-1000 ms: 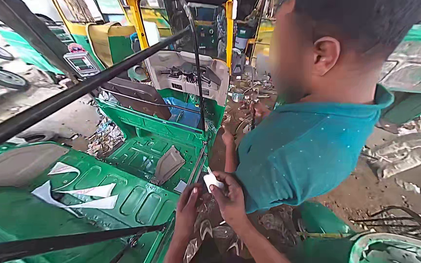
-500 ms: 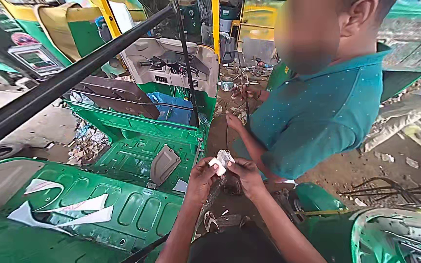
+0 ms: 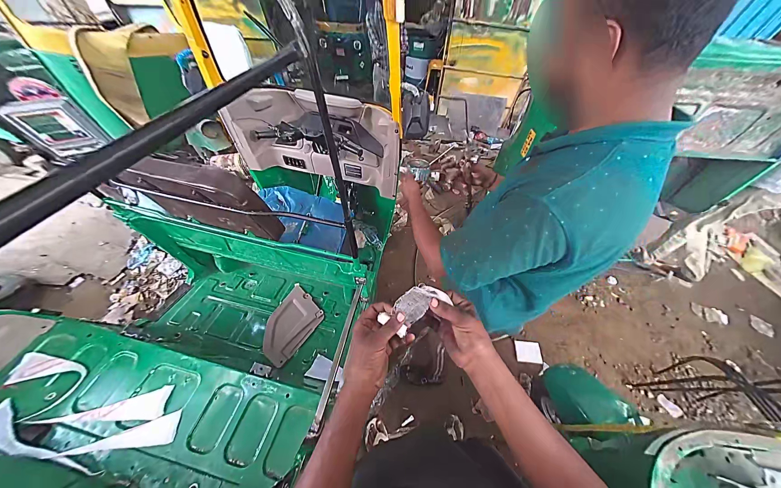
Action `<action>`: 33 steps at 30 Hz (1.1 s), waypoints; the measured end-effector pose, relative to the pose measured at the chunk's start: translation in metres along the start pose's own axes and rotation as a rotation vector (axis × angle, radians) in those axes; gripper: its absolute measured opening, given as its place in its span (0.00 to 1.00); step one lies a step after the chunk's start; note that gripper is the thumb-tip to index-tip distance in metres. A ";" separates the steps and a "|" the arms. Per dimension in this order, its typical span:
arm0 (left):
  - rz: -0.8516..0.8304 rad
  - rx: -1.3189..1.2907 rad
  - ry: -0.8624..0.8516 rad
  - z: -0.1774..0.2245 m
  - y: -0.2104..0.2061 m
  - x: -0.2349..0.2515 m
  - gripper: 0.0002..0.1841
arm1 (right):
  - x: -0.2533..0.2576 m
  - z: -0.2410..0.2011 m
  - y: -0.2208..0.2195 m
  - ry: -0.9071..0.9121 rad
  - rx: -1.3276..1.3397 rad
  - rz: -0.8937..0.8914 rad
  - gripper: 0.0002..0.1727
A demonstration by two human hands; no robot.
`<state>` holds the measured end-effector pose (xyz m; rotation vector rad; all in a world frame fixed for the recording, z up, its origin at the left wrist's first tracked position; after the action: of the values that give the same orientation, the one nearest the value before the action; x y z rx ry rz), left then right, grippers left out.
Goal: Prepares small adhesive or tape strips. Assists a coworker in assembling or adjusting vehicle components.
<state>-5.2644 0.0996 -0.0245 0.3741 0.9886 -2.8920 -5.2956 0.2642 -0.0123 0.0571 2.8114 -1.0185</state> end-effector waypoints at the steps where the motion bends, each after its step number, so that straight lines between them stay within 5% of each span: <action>1: 0.001 0.020 -0.018 -0.001 -0.002 0.002 0.07 | 0.001 0.000 -0.002 -0.019 -0.002 -0.011 0.09; 5: 0.013 0.160 -0.104 -0.006 -0.013 0.011 0.13 | 0.007 -0.006 -0.006 -0.055 -0.169 -0.125 0.28; 9: 0.057 0.285 -0.182 -0.011 -0.026 0.024 0.16 | 0.019 -0.013 -0.001 0.029 -0.165 -0.094 0.09; 11: 0.063 0.273 -0.150 -0.013 -0.026 0.024 0.15 | 0.020 -0.012 0.003 0.049 -0.155 -0.075 0.07; 19: -0.023 0.095 -0.144 -0.007 -0.034 0.023 0.19 | 0.030 -0.033 0.005 0.135 -0.057 0.015 0.13; 23: -0.048 0.071 -0.128 -0.007 -0.036 0.022 0.18 | 0.030 -0.045 0.007 0.181 -0.111 -0.016 0.24; 33: -0.038 0.181 -0.039 -0.017 -0.034 0.017 0.15 | 0.016 -0.044 0.016 0.294 -0.230 -0.076 0.17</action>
<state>-5.2815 0.1374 -0.0219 0.3098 0.7388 -3.0196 -5.3158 0.3048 0.0085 0.0806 3.2019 -0.7459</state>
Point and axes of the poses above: each hand's wrist, its own x-axis towards the middle knuckle, its own y-axis out of the back of the hand, z = x × y, the point moved 3 cm from there along x, towards the middle knuckle, and after that the axes turned 5 degrees about y, right-handed, at the moved point
